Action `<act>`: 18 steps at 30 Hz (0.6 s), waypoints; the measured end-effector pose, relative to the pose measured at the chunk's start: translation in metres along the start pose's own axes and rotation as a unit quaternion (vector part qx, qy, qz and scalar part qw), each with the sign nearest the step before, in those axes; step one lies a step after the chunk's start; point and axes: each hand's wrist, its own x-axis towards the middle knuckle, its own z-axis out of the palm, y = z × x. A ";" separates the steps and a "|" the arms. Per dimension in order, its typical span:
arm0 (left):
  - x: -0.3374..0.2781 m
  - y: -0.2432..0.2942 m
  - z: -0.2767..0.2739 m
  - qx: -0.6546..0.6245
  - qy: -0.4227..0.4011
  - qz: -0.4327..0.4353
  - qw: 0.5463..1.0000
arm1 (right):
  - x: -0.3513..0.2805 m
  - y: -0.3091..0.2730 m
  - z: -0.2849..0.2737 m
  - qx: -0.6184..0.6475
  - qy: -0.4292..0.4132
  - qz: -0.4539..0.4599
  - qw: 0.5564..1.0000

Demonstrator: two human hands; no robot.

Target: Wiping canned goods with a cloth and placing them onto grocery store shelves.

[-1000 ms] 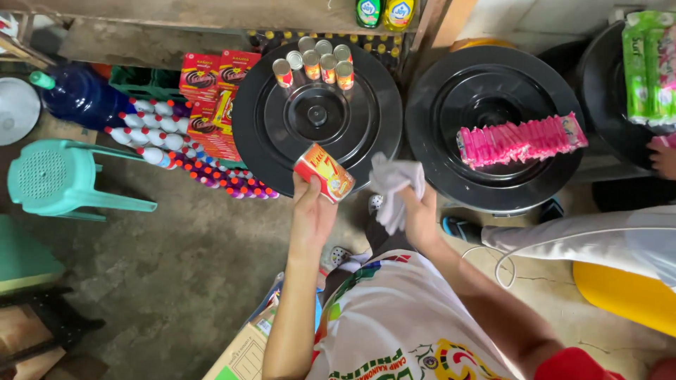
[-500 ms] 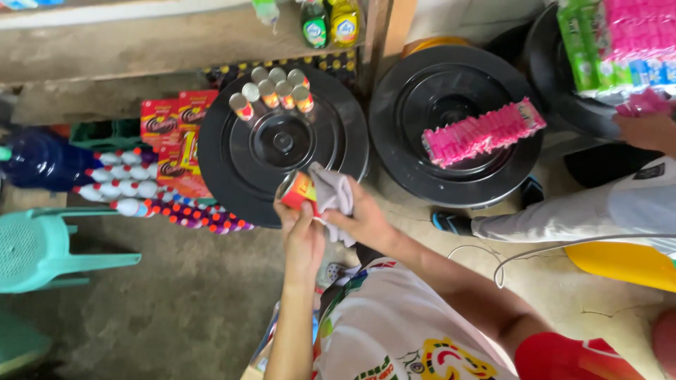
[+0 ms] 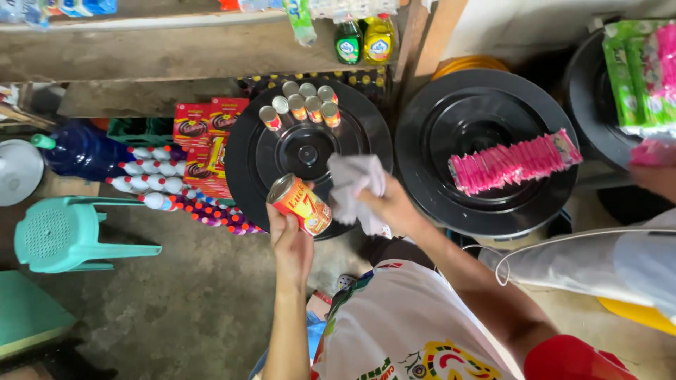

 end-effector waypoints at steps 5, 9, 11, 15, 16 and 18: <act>0.007 -0.007 0.011 0.052 0.005 0.007 0.999 | 0.036 -0.042 0.022 0.066 0.006 -0.013 0.998; 0.022 -0.005 0.021 0.076 0.025 0.055 0.995 | 0.055 -0.062 0.054 -0.025 -0.033 -0.148 0.988; 0.025 -0.001 0.018 0.078 0.043 0.077 0.993 | 0.053 -0.062 0.058 -0.053 -0.039 -0.149 0.987; 0.028 0.003 0.000 0.062 0.105 0.099 0.988 | 0.042 -0.068 0.062 -0.211 -0.063 -0.276 0.935; 0.028 0.004 -0.005 0.063 0.121 0.102 0.985 | 0.040 -0.074 0.065 -0.270 -0.069 -0.335 0.900; 0.028 0.007 -0.002 0.063 0.122 0.107 0.985 | 0.048 -0.072 0.069 -0.288 -0.083 -0.356 0.885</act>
